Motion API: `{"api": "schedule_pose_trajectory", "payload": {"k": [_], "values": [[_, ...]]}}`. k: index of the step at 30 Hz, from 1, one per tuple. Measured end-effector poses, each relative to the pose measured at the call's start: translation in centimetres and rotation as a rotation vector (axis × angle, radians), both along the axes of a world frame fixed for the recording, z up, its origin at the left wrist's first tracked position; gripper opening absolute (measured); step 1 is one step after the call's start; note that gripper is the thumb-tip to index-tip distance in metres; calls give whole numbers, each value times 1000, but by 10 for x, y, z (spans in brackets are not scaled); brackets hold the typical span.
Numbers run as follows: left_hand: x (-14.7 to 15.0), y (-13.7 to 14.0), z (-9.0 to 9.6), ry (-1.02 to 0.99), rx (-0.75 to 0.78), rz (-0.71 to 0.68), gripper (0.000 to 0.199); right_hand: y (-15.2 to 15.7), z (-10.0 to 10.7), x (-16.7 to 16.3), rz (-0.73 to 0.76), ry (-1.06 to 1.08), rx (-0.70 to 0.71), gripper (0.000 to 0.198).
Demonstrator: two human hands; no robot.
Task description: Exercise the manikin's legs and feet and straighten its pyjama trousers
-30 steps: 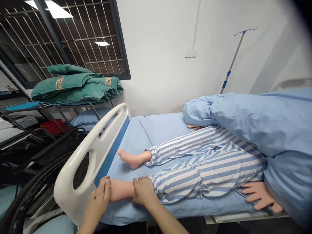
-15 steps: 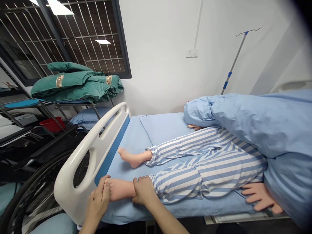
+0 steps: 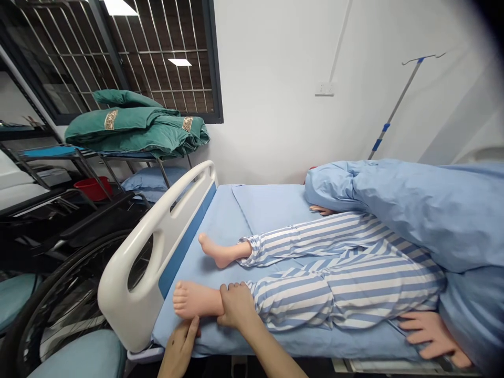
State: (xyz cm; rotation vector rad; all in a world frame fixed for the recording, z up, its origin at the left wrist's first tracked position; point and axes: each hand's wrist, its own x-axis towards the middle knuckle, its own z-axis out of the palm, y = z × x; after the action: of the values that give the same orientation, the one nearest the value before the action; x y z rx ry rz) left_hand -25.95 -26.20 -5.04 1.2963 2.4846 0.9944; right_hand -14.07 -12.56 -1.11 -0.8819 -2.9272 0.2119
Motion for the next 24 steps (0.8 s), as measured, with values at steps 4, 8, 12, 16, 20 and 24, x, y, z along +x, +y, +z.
{"api": "schedule_pose_trajectory", "payload": {"k": [4, 8, 12, 16, 20, 24], "values": [[-1, -5, -7, -113, 16, -81, 37, -1, 0, 0, -3, 5, 12, 48], [1, -1, -4, -174, 29, -67, 30, -1, 1, 0, 2, -1, 16, 49], [11, 43, 17, -103, 20, 567, 22, -1, 2, -1, 1, -12, 18, 49], [18, 106, 39, -10, -19, 1014, 35, -1, 3, -1, -3, -21, 15, 51], [22, 129, 44, 246, -61, 1293, 41, 0, 3, -1, 0, -25, 11, 51], [24, 126, 42, 316, -74, 1314, 40, -1, 2, -2, -1, -18, 6, 49]]}}
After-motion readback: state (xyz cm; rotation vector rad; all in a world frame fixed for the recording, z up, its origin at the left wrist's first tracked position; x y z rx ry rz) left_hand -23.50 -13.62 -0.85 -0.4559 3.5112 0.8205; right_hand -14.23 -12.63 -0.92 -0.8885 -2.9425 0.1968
